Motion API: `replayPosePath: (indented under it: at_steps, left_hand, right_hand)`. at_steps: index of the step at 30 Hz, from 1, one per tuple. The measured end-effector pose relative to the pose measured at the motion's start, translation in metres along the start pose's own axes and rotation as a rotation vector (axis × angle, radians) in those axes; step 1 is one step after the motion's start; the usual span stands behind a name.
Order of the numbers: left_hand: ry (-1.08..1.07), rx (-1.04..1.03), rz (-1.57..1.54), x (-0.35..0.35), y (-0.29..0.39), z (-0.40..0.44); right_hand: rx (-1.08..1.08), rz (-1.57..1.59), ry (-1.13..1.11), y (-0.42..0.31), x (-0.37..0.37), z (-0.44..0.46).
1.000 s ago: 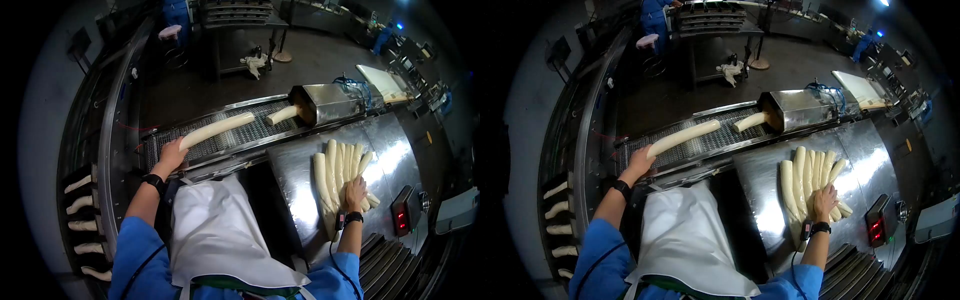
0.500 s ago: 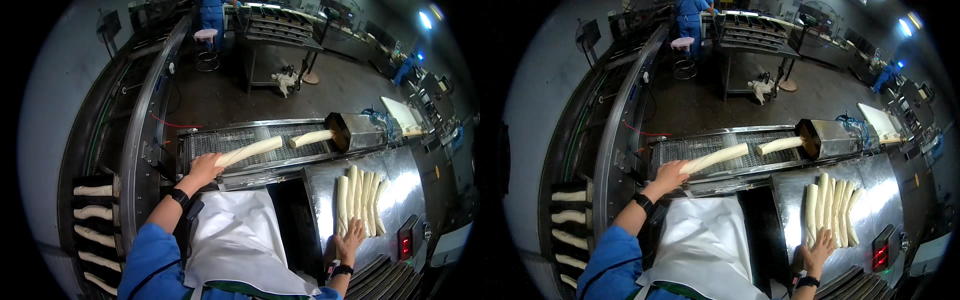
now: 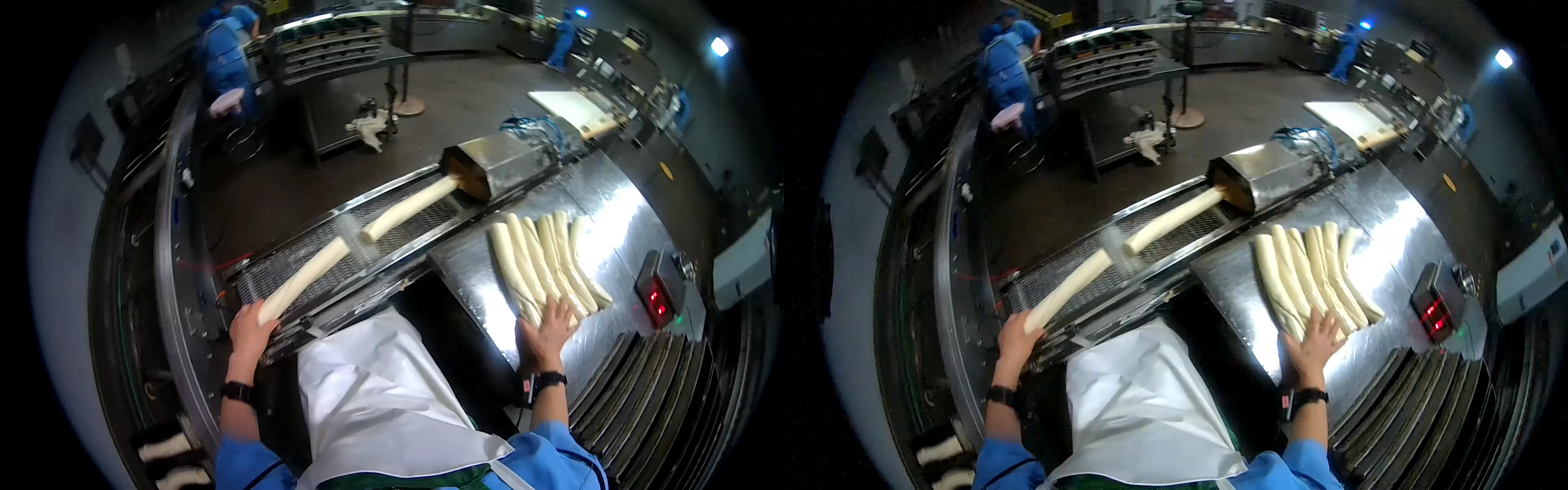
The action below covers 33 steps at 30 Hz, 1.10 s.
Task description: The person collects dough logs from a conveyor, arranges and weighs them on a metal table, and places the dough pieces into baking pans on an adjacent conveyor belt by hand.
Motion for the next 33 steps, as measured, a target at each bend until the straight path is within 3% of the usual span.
replayPosePath:
  at_steps: [3,5,9,10,13,15,18,19,21,22,23,25,27,28,31,32,33]
  left_hand:
    - [-0.043,0.039,0.047,0.006,0.0,-0.006]
    - [-0.055,0.192,-0.078,-0.002,-0.012,-0.011]
    - [-0.338,0.626,-1.122,-0.035,-0.017,-0.024]
    - [-0.393,0.626,-1.155,-0.033,0.0,-0.028]
    - [-0.664,0.277,-1.126,-0.003,0.094,-0.019]
    - [-0.813,0.041,-1.171,0.009,0.151,-0.007]
    - [-1.149,-0.137,-1.365,0.054,0.232,0.008]
    - [-1.188,-0.311,-1.437,0.061,0.248,0.016]
    - [-1.237,-0.476,-1.646,0.064,0.271,0.034]
    - [-1.146,-0.481,-1.714,0.071,0.283,0.039]
    - [-1.051,-0.484,-1.779,0.078,0.294,0.043]
    - [-1.051,-0.365,-1.888,0.077,0.3,0.056]
    - [-0.753,-0.309,-1.71,0.058,0.281,0.078]
    - [-0.671,-0.291,-1.556,0.04,0.262,0.094]
    - [-0.269,-0.364,-0.545,-0.024,0.184,0.124]
    - [-0.174,-0.385,-0.192,-0.026,0.165,0.12]
    - [-0.087,-0.391,-0.087,-0.05,0.128,0.12]
  right_hand:
    - [-0.012,0.074,0.0,-0.009,0.007,0.012]
    - [0.0,0.089,-0.004,-0.007,0.01,0.017]
    - [-0.032,0.059,-0.045,-0.014,0.021,0.02]
    - [0.011,0.088,-0.042,-0.022,0.023,0.019]
    - [0.263,0.326,-0.113,-0.065,0.026,0.018]
    - [0.59,0.612,-0.08,-0.106,0.019,0.007]
    - [0.722,0.933,-0.207,-0.176,0.037,-0.012]
    - [0.756,0.994,-0.206,-0.192,0.048,-0.017]
    - [0.717,1.219,-0.263,-0.204,0.056,-0.017]
    - [0.408,1.075,-0.238,-0.191,0.053,-0.01]
    - [0.522,0.935,-0.06,-0.175,0.058,0.0]
    - [0.216,1.025,-0.149,-0.138,0.054,0.017]
    - [0.116,0.949,-0.145,-0.089,0.037,0.024]
    - [0.096,0.74,-0.087,-0.064,0.028,0.023]
    - [0.055,0.128,0.097,-0.043,0.049,-0.002]
    - [0.093,0.183,0.04,-0.036,0.048,-0.01]
    - [0.094,0.185,0.037,-0.024,0.04,-0.016]
Point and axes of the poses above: each hand's wrist, its own z-axis towards the middle knuckle, its own x-axis out of the back of the hand, y = z × x, the point moved 4 cm from there along z, towards the middle knuckle, and after that the axes turned 8 degrees about z, right-handed, at the moved point
